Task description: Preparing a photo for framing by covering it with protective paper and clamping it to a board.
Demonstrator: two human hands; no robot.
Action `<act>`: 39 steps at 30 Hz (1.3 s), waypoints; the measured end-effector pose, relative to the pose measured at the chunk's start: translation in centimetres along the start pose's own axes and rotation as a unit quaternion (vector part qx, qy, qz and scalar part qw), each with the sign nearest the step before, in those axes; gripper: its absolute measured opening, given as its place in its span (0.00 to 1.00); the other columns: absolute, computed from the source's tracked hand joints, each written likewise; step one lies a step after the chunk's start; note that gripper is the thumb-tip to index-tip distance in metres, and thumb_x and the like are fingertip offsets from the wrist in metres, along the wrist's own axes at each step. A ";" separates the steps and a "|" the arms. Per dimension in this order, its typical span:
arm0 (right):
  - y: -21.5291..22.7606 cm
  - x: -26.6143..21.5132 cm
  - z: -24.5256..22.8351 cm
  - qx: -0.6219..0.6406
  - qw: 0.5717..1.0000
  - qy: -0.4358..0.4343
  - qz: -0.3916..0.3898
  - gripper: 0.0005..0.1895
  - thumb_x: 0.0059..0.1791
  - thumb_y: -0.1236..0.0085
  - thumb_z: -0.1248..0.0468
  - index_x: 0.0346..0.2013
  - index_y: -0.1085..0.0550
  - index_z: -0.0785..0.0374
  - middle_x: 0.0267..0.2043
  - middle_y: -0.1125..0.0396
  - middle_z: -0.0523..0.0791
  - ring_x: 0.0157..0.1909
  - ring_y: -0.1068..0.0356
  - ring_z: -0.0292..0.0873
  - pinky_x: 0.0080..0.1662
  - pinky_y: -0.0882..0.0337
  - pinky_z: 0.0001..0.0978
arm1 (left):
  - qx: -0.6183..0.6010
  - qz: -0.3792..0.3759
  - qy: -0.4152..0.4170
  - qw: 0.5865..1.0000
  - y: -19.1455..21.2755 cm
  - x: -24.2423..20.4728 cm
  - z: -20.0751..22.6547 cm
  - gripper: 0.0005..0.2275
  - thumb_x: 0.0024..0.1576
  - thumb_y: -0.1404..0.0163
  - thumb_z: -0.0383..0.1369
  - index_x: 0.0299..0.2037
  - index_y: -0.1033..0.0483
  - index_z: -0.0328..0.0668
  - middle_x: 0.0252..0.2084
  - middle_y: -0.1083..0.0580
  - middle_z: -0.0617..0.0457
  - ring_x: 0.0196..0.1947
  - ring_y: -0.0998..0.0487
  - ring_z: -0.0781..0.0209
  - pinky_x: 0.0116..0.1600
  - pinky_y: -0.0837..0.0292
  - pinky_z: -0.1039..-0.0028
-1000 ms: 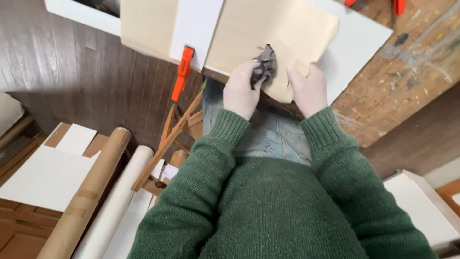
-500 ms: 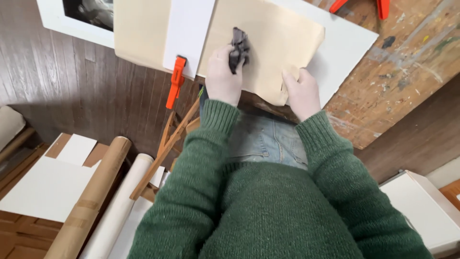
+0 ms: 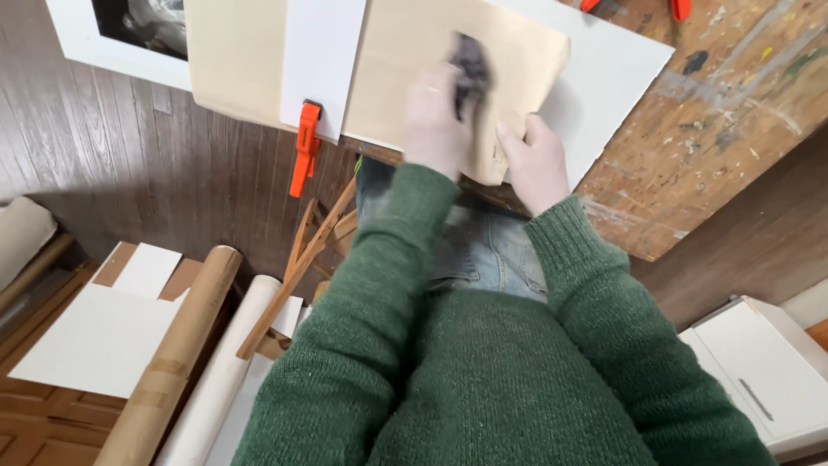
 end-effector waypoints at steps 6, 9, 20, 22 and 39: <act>0.1 0.1 -0.2 0.039 0.999 0.004 0.010 0.15 0.54 0.47 0.58 0.41 0.28 0.71 0.36 0.27 0.47 0.38 0.29 0.36 0.42 0.29 0.31 | -0.034 -0.019 0.012 0.999 0.3 2.2 0.3 0.13 0.59 0.41 0.30 0.51 0.28 0.41 0.48 0.24 0.47 0.47 0.21 0.50 0.52 0.23 0.64; 0.0 0.6 0.8 0.043 0.999 -0.005 0.015 0.16 0.55 0.47 0.59 0.41 0.29 0.73 0.36 0.30 0.49 0.38 0.32 0.36 0.42 0.30 0.31 | -0.014 0.017 -0.036 0.999 -1.3 1.9 0.9 0.14 0.57 0.43 0.29 0.52 0.29 0.39 0.49 0.25 0.46 0.47 0.22 0.49 0.52 0.24 0.64; -0.2 1.0 0.1 0.159 0.987 0.016 0.017 0.15 0.56 0.50 0.63 0.52 0.29 0.71 0.47 0.26 0.45 0.46 0.29 0.33 0.49 0.29 0.27 | -0.012 0.009 -0.039 0.999 -2.5 1.9 3.6 0.15 0.56 0.43 0.30 0.52 0.29 0.40 0.48 0.26 0.46 0.49 0.24 0.47 0.52 0.25 0.61; 0.0 1.1 -0.5 0.122 0.992 -0.031 0.020 0.15 0.57 0.52 0.63 0.52 0.28 0.71 0.45 0.28 0.47 0.44 0.31 0.35 0.47 0.29 0.29 | -0.012 -0.076 -0.014 0.997 -3.1 2.3 3.3 0.12 0.59 0.42 0.30 0.51 0.27 0.41 0.46 0.25 0.48 0.48 0.23 0.48 0.53 0.25 0.61; 0.0 1.5 1.1 0.150 0.988 -0.013 0.024 0.15 0.56 0.53 0.63 0.51 0.28 0.72 0.45 0.25 0.47 0.46 0.26 0.36 0.48 0.27 0.29 | -0.026 0.032 0.020 0.999 1.4 2.7 -1.5 0.14 0.59 0.42 0.29 0.54 0.28 0.42 0.49 0.24 0.50 0.49 0.21 0.52 0.55 0.22 0.66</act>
Point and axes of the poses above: each hand's wrist, its own x-axis towards the middle knuckle, its own y-axis out of the back of the hand, z = x × y, the point moved 2 cm from there along x, towards the middle knuckle
